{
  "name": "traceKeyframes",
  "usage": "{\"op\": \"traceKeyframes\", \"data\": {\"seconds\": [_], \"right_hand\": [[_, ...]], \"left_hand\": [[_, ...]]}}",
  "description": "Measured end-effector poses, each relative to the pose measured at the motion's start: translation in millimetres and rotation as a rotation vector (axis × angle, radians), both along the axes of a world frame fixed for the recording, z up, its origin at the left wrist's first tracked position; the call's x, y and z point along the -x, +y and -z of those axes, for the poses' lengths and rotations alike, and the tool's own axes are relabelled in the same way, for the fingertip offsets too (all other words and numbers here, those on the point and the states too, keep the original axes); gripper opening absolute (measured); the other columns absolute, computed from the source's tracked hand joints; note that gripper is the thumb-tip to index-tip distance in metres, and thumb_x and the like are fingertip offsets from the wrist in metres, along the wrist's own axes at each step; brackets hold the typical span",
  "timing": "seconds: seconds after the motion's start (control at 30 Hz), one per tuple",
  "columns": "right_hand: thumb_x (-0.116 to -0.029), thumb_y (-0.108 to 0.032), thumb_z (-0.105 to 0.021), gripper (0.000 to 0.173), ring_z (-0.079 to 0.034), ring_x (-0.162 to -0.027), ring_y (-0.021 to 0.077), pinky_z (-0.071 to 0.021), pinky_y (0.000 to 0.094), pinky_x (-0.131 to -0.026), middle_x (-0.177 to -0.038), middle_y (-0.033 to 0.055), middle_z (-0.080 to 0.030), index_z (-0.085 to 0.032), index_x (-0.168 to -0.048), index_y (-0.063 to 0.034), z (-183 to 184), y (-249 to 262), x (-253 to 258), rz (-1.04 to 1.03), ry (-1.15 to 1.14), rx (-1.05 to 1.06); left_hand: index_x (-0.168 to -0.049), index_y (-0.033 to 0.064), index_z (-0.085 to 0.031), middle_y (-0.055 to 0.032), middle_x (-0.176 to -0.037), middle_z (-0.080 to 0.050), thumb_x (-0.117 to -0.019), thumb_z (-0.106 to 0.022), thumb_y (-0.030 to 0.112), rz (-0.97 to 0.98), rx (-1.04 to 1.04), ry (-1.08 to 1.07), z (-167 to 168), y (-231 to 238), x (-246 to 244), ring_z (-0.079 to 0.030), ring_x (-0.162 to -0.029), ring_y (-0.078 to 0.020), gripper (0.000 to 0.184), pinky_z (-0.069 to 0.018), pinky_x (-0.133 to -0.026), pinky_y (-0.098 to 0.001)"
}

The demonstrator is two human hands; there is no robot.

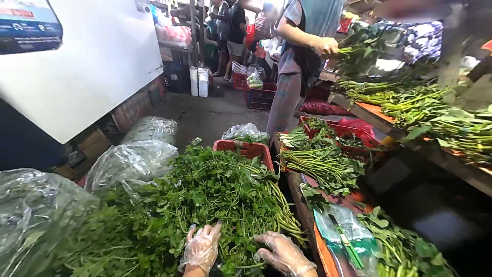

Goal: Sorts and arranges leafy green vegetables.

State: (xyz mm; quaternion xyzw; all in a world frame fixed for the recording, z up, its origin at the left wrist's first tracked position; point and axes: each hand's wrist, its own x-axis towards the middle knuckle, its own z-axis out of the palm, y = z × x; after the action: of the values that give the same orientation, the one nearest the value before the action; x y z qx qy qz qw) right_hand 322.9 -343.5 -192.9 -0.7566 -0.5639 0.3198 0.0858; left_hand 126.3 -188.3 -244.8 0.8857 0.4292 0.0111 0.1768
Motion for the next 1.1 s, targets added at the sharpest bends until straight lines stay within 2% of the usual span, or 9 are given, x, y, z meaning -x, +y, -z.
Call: {"op": "traceKeyframes", "data": {"seconds": [0.37,0.47,0.6,0.67,0.97,1.1], "right_hand": [[-0.1035,-0.038,-0.057,0.046,-0.056,-0.134,0.0294,-0.0412,0.0528,-0.114,-0.142,0.0117,-0.061,-0.059,-0.145,-0.0177,4.6,-3.3,0.6,0.017,-0.012,-0.027],[-0.1001,-0.030,-0.063,0.042,-0.062,-0.126,0.0349,-0.0454,0.0575,-0.109,-0.133,0.0162,-0.067,-0.066,-0.138,-0.0120,12.6,-8.4,4.2,0.015,-0.035,-0.171],[-0.1011,-0.030,-0.061,0.046,-0.059,-0.129,0.0395,-0.0430,0.0601,-0.110,-0.136,0.0209,-0.064,-0.063,-0.139,-0.0040,10.8,-9.3,1.1,-0.031,-0.019,-0.170],[-0.1014,-0.029,-0.061,0.046,-0.059,-0.129,0.0399,-0.0424,0.0611,-0.110,-0.137,0.0213,-0.063,-0.062,-0.140,-0.0034,12.1,-8.5,0.1,-0.047,-0.013,-0.166],[-0.1019,-0.033,-0.059,0.043,-0.057,-0.134,0.0295,-0.0418,0.0538,-0.113,-0.141,0.0109,-0.063,-0.063,-0.142,-0.0161,13.9,-11.5,2.0,0.032,-0.019,-0.116],[-0.1022,-0.036,-0.058,0.044,-0.056,-0.134,0.0268,-0.0411,0.0511,-0.115,-0.141,0.0094,-0.063,-0.063,-0.142,-0.0172,16.6,-11.3,0.6,0.041,-0.003,-0.095]], "left_hand": [[-0.145,0.0242,-0.060,-0.0147,-0.132,-0.066,-0.1078,-0.048,0.028,0.001,0.016,-0.029,1.8,3.1,-3.5,-0.058,-0.130,-0.0339,0.039,-0.0204,-0.123,-0.0572],[-0.140,0.0195,-0.064,-0.0167,-0.127,-0.068,-0.1068,-0.048,0.025,0.005,0.008,-0.164,6.6,2.0,3.2,-0.061,-0.125,-0.0349,0.037,-0.0231,-0.121,-0.0604],[-0.140,0.0195,-0.064,-0.0175,-0.124,-0.069,-0.1051,-0.051,0.020,0.018,0.044,-0.297,8.2,2.3,4.0,-0.062,-0.122,-0.0359,0.037,-0.0243,-0.120,-0.0618],[-0.144,0.0210,-0.060,-0.0175,-0.124,-0.069,-0.1057,-0.050,0.019,0.032,0.057,-0.297,8.6,1.4,5.0,-0.062,-0.122,-0.0361,0.039,-0.0229,-0.120,-0.0622],[-0.144,0.0214,-0.061,-0.0164,-0.128,-0.068,-0.1070,-0.048,0.024,0.013,0.028,-0.150,2.6,-2.1,-0.8,-0.061,-0.125,-0.0340,0.039,-0.0244,-0.121,-0.0578],[-0.144,0.0209,-0.061,-0.0172,-0.129,-0.067,-0.1075,-0.048,0.025,0.003,0.019,-0.116,3.4,-3.0,-3.7,-0.060,-0.126,-0.0359,0.039,-0.0248,-0.121,-0.0582]]}}
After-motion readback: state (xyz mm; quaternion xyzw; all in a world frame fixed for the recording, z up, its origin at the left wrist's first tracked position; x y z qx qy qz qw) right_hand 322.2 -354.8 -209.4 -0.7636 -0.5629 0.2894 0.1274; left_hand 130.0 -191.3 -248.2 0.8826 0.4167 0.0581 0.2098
